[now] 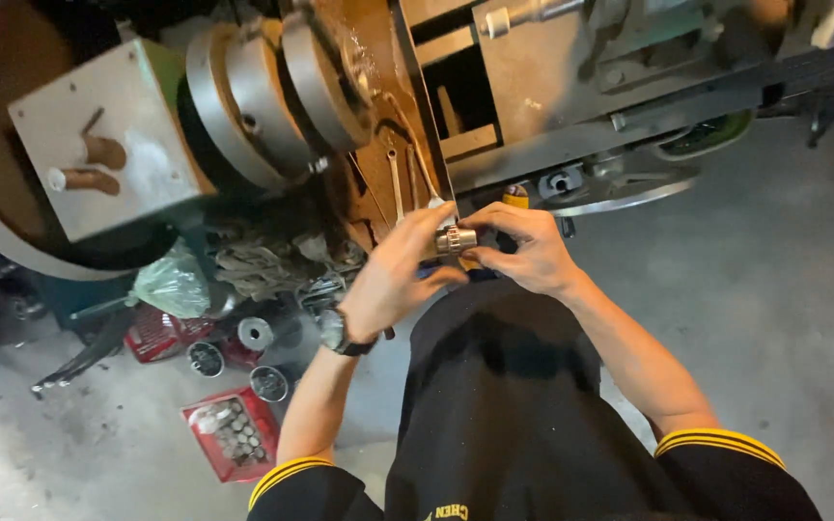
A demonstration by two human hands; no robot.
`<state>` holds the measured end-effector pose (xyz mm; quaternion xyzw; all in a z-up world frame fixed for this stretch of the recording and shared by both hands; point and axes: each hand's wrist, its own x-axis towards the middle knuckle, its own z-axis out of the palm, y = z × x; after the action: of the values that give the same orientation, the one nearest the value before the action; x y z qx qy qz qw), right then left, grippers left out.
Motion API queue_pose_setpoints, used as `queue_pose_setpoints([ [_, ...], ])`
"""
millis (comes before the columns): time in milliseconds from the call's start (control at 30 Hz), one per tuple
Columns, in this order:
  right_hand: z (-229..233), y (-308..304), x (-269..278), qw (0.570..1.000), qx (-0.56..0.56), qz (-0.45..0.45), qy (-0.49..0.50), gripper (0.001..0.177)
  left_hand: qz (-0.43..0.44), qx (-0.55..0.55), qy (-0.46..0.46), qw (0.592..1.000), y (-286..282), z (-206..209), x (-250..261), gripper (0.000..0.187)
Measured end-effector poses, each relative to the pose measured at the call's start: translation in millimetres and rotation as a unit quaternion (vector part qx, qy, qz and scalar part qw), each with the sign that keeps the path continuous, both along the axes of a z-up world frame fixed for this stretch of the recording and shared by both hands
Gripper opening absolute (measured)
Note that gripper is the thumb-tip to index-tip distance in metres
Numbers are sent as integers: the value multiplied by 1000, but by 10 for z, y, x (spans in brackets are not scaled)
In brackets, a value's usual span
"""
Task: The person operates a metalworking lathe, using a wrench to tighten bolts on the chuck and adjusting the machine's controls. They then pick up a metal ring from the floor and wipe the chuck with a cloth.
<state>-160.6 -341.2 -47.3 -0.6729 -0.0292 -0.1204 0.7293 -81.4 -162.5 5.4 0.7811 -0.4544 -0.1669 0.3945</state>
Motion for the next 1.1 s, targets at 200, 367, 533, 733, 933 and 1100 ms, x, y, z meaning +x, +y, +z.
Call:
queue_pose_setpoints([
  [200, -254, -174, 382, 997, 79, -12, -23, 24, 236, 7, -316, 919, 201, 303, 1156, 45],
  [367, -361, -347, 728, 994, 107, 8, 30, 25, 285, 84, -271, 915, 411, 58, 1739, 42],
  [533, -715, -337, 969, 979, 166, 9, 115, 23, 402, 90, -193, 891, 474, -66, 1725, 39],
  [733, -951, -219, 1287, 966, 138, -32, 218, 29, 475, 119, -174, 854, 436, -46, 1700, 45],
  [933, -722, -153, 1835, 996, 32, 8, 83, 34, 487, 172, -159, 841, 442, -73, 1666, 47],
  [1100, -689, 7, 1978, 1000, -2, 21, -6, 29, 463, 142, -186, 855, 493, -121, 1668, 44],
])
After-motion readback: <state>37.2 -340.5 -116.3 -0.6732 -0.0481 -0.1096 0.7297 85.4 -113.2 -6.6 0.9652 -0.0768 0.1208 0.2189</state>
